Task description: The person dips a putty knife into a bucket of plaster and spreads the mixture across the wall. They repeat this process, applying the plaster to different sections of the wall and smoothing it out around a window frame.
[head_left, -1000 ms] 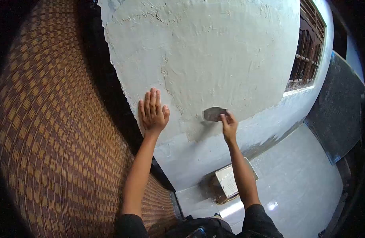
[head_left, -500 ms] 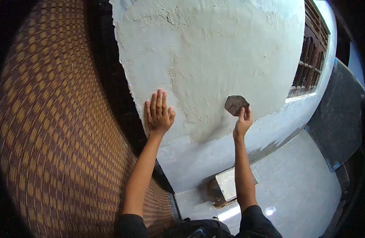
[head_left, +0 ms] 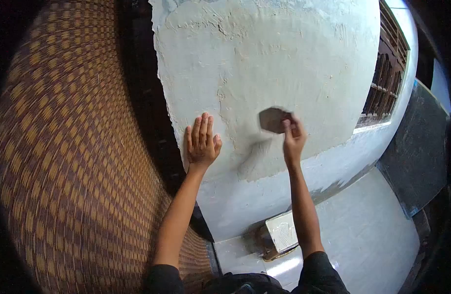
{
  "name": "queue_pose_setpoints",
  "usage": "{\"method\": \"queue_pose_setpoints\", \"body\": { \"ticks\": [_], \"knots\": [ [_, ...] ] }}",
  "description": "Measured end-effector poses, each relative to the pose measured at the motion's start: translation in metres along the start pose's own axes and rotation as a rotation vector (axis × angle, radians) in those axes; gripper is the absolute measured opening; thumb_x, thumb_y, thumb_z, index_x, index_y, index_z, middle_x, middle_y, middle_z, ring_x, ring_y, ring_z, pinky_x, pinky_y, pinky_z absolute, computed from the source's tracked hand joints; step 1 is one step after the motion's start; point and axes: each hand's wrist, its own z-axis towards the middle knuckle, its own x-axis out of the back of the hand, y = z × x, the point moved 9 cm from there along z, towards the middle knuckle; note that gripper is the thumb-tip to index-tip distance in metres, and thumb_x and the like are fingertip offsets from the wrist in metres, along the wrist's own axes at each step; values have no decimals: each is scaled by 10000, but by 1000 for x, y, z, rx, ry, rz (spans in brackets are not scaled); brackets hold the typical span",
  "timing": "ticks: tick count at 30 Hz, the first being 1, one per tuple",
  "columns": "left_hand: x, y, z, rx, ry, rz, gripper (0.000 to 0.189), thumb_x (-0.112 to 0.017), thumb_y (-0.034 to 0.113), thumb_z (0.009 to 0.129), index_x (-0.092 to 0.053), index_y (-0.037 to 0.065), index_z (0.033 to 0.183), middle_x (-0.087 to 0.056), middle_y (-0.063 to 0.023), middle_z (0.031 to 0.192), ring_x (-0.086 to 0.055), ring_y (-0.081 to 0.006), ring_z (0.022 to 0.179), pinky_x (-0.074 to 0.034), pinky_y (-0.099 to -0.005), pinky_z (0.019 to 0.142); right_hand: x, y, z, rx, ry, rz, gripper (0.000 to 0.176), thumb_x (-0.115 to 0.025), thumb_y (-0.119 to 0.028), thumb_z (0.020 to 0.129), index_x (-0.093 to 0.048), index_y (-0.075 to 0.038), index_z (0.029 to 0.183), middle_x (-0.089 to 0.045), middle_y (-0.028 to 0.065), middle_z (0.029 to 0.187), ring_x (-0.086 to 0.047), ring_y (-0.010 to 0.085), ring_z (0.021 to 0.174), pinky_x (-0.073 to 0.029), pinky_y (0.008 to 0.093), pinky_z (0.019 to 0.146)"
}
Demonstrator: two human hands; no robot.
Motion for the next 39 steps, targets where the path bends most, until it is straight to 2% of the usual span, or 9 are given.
{"method": "queue_pose_setpoints", "body": {
  "ticks": [4,6,9,11,17,23,29,37,39],
  "knots": [
    [-1,0,-1,5,-9,-8,555,-448,284,914,-392,62,1419,-384,-83,1481,-343,-246,1376,-218,-471,1136,-46,3,-41,208,-503,-274,245,-628,10,867,-648,-16,1110,-672,70,902,-617,122,817,-462,261,699],
    [-1,1,-2,2,-11,-17,557,-452,284,912,-393,61,1419,-384,-85,1481,-343,-247,1376,-218,-474,1134,-28,14,-32,153,-292,-364,466,-523,108,708,-661,-49,1125,-657,125,864,-626,227,767,-472,308,741],
    [-2,0,-1,2,-3,-6,558,-458,284,909,-394,61,1416,-385,-89,1480,-342,-249,1376,-219,-475,1133,39,26,-11,-226,280,-20,258,-568,-116,962,-598,24,1177,-667,81,1006,-601,136,972,-492,291,842],
    [-1,0,-2,-4,-4,3,558,-460,284,908,-396,61,1415,-387,-91,1478,-342,-250,1376,-218,-473,1133,55,19,-10,-85,413,98,265,-571,-100,956,-583,25,1190,-668,83,1002,-620,153,932,-497,292,828],
    [2,2,0,-2,-5,-13,562,-462,270,906,-382,56,1420,-373,-94,1486,-332,-246,1381,-227,-466,1129,-46,11,-62,84,-414,-244,342,-580,89,769,-671,-42,1072,-678,133,923,-638,227,779,-473,294,723],
    [-1,1,-1,-3,-30,14,564,-448,280,913,-370,56,1424,-370,-91,1486,-324,-244,1385,-216,-465,1137,95,66,-23,-191,545,-39,326,-579,-143,957,-571,36,1228,-646,97,1079,-601,153,938,-489,296,845],
    [1,2,0,-4,-16,17,562,-447,272,916,-365,54,1428,-361,-96,1490,-318,-248,1389,-208,-476,1139,21,85,-64,-299,-62,-5,331,-630,-64,914,-568,38,1223,-634,94,1121,-593,152,1028,-462,283,929],
    [-2,0,-3,8,3,12,558,-440,280,922,-368,57,1429,-364,-94,1490,-323,-250,1386,-202,-478,1138,119,106,-51,-268,597,327,302,-578,-106,956,-566,18,1230,-621,43,1080,-581,109,936,-469,249,804],
    [-2,0,-4,-1,0,30,557,-433,282,923,-369,57,1428,-365,-93,1490,-319,-251,1388,-197,-476,1141,96,109,-57,-325,408,255,283,-607,-90,933,-581,56,1174,-632,88,1078,-591,158,983,-474,302,879]
  ]
}}
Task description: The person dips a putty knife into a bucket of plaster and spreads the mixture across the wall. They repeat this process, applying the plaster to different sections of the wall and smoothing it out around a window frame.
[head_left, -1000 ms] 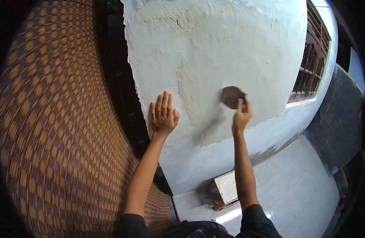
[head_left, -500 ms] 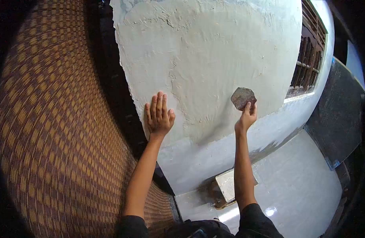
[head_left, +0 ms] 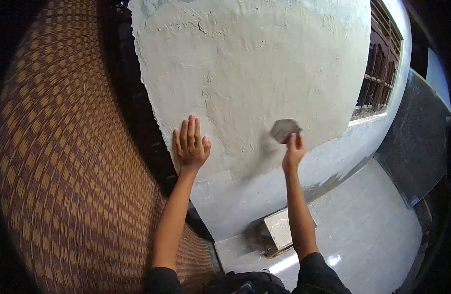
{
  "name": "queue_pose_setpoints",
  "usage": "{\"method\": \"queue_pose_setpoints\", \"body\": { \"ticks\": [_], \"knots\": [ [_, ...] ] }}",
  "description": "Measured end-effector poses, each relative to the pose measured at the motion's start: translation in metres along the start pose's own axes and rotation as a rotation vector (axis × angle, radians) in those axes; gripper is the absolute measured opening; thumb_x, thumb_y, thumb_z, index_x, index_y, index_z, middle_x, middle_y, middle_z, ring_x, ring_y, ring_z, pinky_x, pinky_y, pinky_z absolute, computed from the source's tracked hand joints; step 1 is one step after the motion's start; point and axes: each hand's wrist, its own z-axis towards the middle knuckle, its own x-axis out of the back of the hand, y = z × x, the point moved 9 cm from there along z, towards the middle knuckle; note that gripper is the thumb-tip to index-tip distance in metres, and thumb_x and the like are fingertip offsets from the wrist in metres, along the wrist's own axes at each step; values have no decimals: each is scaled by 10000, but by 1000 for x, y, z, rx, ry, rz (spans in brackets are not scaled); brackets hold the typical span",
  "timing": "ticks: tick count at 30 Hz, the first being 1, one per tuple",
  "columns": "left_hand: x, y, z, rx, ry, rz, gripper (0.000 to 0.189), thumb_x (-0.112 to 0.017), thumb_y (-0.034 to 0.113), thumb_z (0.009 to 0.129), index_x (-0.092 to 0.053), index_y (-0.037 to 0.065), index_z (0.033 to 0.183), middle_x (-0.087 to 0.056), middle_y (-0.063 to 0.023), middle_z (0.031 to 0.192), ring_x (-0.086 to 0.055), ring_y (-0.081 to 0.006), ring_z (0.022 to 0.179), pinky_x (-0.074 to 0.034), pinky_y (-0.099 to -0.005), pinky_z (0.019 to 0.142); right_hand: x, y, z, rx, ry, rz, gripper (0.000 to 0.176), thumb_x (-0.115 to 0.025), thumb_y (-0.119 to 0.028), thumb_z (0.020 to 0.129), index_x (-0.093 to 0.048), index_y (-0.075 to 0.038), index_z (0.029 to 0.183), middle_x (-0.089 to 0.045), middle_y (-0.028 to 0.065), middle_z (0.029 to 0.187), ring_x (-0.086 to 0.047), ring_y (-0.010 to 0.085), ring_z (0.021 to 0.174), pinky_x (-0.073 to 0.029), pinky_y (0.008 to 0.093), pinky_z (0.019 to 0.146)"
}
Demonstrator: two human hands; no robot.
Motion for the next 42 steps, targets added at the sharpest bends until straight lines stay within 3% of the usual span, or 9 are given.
{"method": "queue_pose_setpoints", "body": {
  "ticks": [4,8,14,17,23,27,32,36,42],
  "knots": [
    [1,0,1,-1,-5,-7,556,-428,283,923,-369,58,1428,-366,-93,1489,-313,-250,1391,-194,-480,1141,-30,14,-20,9,-277,-251,352,-610,-79,928,-547,64,1244,-614,119,1167,-585,170,1064,-451,298,950],
    [3,-2,2,7,-18,-4,557,-429,281,920,-371,55,1426,-371,-94,1485,-319,-253,1388,-197,-479,1139,26,-1,5,26,225,39,313,-579,-114,957,-554,14,1241,-608,27,1039,-568,97,898,-472,254,788],
    [6,0,4,-4,-10,-4,555,-431,274,918,-373,49,1422,-381,-99,1478,-331,-259,1381,-203,-483,1138,-27,15,-28,-34,-296,-203,326,-589,-82,944,-545,57,1235,-606,111,1185,-582,168,1056,-462,302,933],
    [5,0,3,1,1,-15,554,-434,269,917,-373,45,1421,-385,-100,1475,-336,-260,1378,-203,-485,1138,15,13,-6,-22,100,-76,318,-575,-106,956,-548,54,1230,-615,108,1164,-587,163,1035,-463,305,928],
    [8,0,4,-9,-4,-8,558,-434,264,916,-367,42,1423,-380,-105,1478,-341,-262,1376,-203,-483,1140,-48,9,-38,83,-451,-374,317,-585,-121,955,-557,51,1219,-625,72,1126,-591,136,980,-475,273,873],
    [7,0,4,-5,9,-1,559,-438,265,915,-369,42,1423,-374,-104,1483,-336,-261,1379,-207,-483,1139,-34,-26,-13,91,-32,-146,299,-583,-105,952,-573,43,1211,-635,90,1106,-578,139,1017,-465,285,881],
    [8,0,5,-3,7,-13,561,-442,266,915,-371,43,1424,-376,-102,1483,-332,-259,1381,-208,-480,1138,-56,2,-33,123,-404,-332,320,-591,-115,946,-572,55,1217,-645,92,1063,-610,145,932,-489,303,859],
    [6,1,3,-5,13,-14,556,-439,265,917,-375,44,1423,-378,-99,1482,-329,-255,1383,-206,-479,1138,-34,-33,-18,161,0,-134,302,-583,-147,956,-586,45,1189,-650,79,1044,-601,126,921,-479,276,839],
    [3,0,1,2,8,-26,548,-435,274,920,-382,56,1421,-373,-94,1486,-320,-249,1388,-195,-484,1140,-53,-9,-37,243,-410,-455,275,-623,-91,922,-592,45,1160,-643,73,1028,-591,133,936,-457,272,869]
  ]
}}
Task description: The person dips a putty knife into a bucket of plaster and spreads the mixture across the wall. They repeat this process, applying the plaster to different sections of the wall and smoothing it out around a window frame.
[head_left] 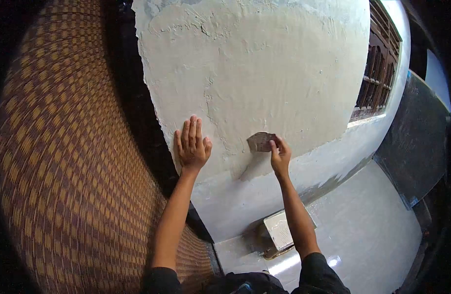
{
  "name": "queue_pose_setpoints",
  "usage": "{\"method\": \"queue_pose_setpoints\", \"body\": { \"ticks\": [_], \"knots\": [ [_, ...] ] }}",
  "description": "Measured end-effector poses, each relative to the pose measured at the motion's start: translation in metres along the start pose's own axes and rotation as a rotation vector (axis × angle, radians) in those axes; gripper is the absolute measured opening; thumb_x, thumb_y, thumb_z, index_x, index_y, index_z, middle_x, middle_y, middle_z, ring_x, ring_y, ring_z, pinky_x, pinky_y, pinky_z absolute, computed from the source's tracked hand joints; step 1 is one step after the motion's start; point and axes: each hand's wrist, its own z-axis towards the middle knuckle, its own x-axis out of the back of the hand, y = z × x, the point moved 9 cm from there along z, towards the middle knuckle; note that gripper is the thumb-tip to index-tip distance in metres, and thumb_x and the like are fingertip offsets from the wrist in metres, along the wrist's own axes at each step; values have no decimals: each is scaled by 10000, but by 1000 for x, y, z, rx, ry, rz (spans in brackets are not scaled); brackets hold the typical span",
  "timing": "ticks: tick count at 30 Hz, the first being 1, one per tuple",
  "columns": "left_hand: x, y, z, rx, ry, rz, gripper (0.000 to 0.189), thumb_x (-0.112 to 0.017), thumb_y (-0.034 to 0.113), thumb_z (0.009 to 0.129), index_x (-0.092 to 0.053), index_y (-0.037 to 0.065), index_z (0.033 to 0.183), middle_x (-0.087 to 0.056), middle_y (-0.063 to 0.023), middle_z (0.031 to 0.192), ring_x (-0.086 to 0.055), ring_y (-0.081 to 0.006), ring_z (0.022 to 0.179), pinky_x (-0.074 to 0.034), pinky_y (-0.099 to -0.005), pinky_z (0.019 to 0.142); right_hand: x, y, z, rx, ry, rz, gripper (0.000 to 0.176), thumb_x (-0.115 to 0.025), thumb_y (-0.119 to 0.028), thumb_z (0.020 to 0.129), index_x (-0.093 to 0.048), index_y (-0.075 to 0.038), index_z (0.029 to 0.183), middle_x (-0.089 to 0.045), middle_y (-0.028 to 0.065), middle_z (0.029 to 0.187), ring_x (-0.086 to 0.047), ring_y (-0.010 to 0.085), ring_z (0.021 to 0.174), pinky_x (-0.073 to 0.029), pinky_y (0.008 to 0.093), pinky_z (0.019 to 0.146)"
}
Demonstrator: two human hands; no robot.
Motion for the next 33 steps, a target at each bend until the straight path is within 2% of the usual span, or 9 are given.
{"method": "queue_pose_setpoints", "body": {
  "ticks": [4,8,12,14,17,21,26,30,33],
  "knots": [
    [-3,-1,-1,4,-15,11,556,-432,281,922,-370,62,1429,-360,-91,1494,-310,-245,1394,-188,-483,1143,38,5,0,-166,375,245,278,-557,-114,969,-565,30,1206,-634,72,1090,-584,127,997,-455,261,894],
    [-4,1,-1,-4,-21,12,563,-432,286,923,-361,58,1433,-354,-89,1498,-306,-243,1395,-186,-478,1145,-5,18,-13,-61,1,49,266,-612,-90,925,-594,30,1161,-649,73,1043,-598,145,928,-473,283,853],
    [-6,0,-3,-3,-20,6,567,-434,285,919,-360,58,1434,-357,-84,1497,-309,-242,1393,-187,-476,1144,40,18,-4,-206,452,203,314,-567,-137,959,-555,45,1215,-643,104,1069,-599,158,969,-469,281,869],
    [-7,-2,-4,0,-6,10,568,-435,282,917,-360,60,1434,-354,-82,1499,-307,-241,1393,-188,-476,1144,39,14,-9,-192,464,258,326,-557,-136,965,-534,49,1233,-637,108,1094,-601,154,986,-471,274,874],
    [-8,0,-3,-2,-9,-4,569,-438,277,913,-360,64,1435,-349,-81,1501,-305,-240,1395,-189,-475,1143,5,33,-13,-102,42,121,306,-570,-117,956,-552,51,1210,-637,85,1093,-598,149,983,-472,287,879],
    [-7,0,-4,1,-12,4,566,-440,270,912,-362,61,1433,-353,-84,1499,-310,-243,1392,-192,-478,1141,53,32,-15,-219,515,253,311,-607,-59,923,-559,43,1213,-635,80,1089,-595,153,986,-467,292,894],
    [-6,1,-3,5,-26,12,560,-437,274,917,-366,60,1429,-361,-86,1493,-314,-245,1391,-194,-479,1141,5,39,-37,-126,76,140,327,-613,-100,935,-560,33,1229,-638,52,1056,-583,111,957,-466,248,855],
    [-6,0,-4,-1,-18,8,562,-440,271,916,-362,60,1430,-366,-90,1489,-317,-248,1389,-198,-480,1139,44,43,-36,-267,505,228,329,-602,-98,941,-547,34,1238,-636,64,1081,-587,130,984,-465,266,883],
    [-4,-1,-2,-2,-19,10,568,-447,268,911,-358,62,1432,-364,-89,1490,-319,-248,1388,-200,-479,1138,31,43,-39,-229,374,243,323,-604,-84,935,-551,38,1229,-633,85,1095,-592,147,987,-461,274,901]
  ]
}}
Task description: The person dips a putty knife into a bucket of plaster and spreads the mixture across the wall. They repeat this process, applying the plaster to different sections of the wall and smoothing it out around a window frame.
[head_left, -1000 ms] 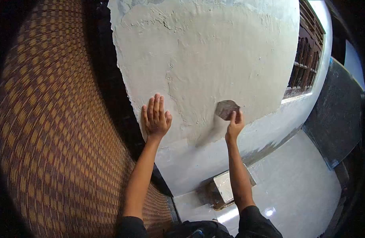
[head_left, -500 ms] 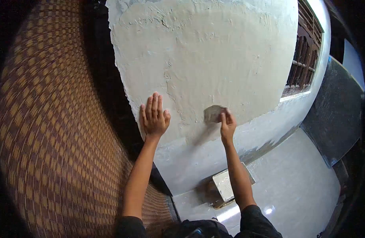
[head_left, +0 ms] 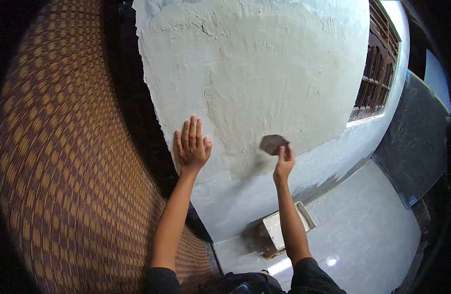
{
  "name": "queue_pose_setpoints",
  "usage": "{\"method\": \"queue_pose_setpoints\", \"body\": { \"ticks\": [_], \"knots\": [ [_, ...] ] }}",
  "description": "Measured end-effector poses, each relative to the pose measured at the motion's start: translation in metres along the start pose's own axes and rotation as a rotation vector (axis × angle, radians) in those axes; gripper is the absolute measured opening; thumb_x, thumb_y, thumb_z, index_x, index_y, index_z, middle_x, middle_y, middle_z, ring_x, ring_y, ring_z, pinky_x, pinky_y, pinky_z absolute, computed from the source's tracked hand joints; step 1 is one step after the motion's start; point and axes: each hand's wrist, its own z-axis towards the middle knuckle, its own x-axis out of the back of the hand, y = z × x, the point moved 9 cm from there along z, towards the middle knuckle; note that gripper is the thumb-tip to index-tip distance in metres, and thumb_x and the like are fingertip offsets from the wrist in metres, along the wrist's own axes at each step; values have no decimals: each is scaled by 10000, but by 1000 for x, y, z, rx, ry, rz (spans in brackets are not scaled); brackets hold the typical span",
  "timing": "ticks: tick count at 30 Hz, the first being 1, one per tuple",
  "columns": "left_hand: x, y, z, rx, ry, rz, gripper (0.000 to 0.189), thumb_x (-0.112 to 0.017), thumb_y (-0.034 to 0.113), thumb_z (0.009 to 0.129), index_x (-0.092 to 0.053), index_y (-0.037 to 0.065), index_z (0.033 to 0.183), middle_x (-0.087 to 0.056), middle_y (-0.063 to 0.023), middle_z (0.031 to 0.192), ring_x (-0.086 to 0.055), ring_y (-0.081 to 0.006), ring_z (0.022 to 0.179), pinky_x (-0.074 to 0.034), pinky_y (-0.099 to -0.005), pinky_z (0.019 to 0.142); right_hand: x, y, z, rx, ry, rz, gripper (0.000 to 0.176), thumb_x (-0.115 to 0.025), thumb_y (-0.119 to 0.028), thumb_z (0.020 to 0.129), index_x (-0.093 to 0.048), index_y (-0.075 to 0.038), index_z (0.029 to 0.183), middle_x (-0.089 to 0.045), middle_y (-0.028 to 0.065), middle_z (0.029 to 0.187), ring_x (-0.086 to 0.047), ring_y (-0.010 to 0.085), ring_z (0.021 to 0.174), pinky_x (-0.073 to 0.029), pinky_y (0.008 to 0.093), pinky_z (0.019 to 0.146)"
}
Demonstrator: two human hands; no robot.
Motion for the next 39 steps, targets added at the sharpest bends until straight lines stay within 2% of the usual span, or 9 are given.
{"method": "queue_pose_setpoints", "body": {
  "ticks": [3,7,12,17,21,25,31,35,39],
  "knots": [
    [2,2,2,-1,-12,-5,574,-452,273,908,-356,66,1435,-362,-86,1491,-317,-246,1389,-198,-477,1139,-26,4,-13,7,-291,-58,293,-601,-83,934,-576,53,1192,-623,118,1143,-585,162,1035,-454,289,925],
    [2,1,1,3,2,13,581,-459,284,906,-356,68,1435,-362,-81,1492,-316,-240,1389,-196,-473,1140,21,-4,6,-11,194,25,317,-577,-113,955,-556,67,1215,-627,110,1144,-584,150,1031,-455,287,926],
    [4,2,1,1,2,10,562,-444,279,914,-369,70,1431,-369,-81,1489,-321,-239,1386,-191,-473,1141,-15,12,-14,-24,-222,-7,315,-592,-101,945,-561,52,1219,-629,104,1137,-586,156,1021,-444,293,940],
    [2,1,0,16,3,-28,535,-428,270,925,-396,59,1415,-398,-85,1472,-347,-247,1372,-190,-482,1137,17,10,2,-22,89,94,305,-589,-89,947,-560,37,1224,-630,57,1089,-585,118,977,-459,250,885],
    [4,2,0,5,24,-20,538,-429,276,926,-392,62,1418,-394,-88,1475,-343,-251,1373,-194,-482,1135,-20,13,-15,-63,-285,-31,357,-614,-82,927,-539,60,1247,-618,122,1175,-583,172,1060,-454,298,938],
    [1,0,-1,12,14,-4,540,-435,280,924,-393,66,1418,-390,-88,1478,-345,-251,1372,-210,-482,1129,18,0,7,-46,70,14,298,-585,-111,953,-568,37,1211,-634,70,1116,-589,138,993,-462,271,885],
    [2,1,0,12,11,0,542,-441,279,922,-390,70,1420,-388,-85,1479,-346,-251,1373,-218,-487,1126,-16,12,-8,-55,-331,-61,321,-596,-101,945,-555,42,1229,-628,78,1127,-584,144,1026,-453,280,923],
    [-1,0,-1,15,7,-14,549,-446,275,918,-382,72,1424,-383,-81,1482,-333,-249,1380,-210,-490,1129,31,11,14,-62,120,101,347,-630,-70,918,-556,47,1236,-631,83,1126,-587,141,1016,-456,290,922],
    [0,1,-1,8,11,-10,551,-442,278,921,-373,76,1428,-367,-80,1492,-313,-249,1390,-196,-492,1134,-7,18,-1,-49,-338,-130,335,-614,-100,930,-563,67,1216,-616,128,1179,-587,187,1077,-436,302,963]
  ]
}}
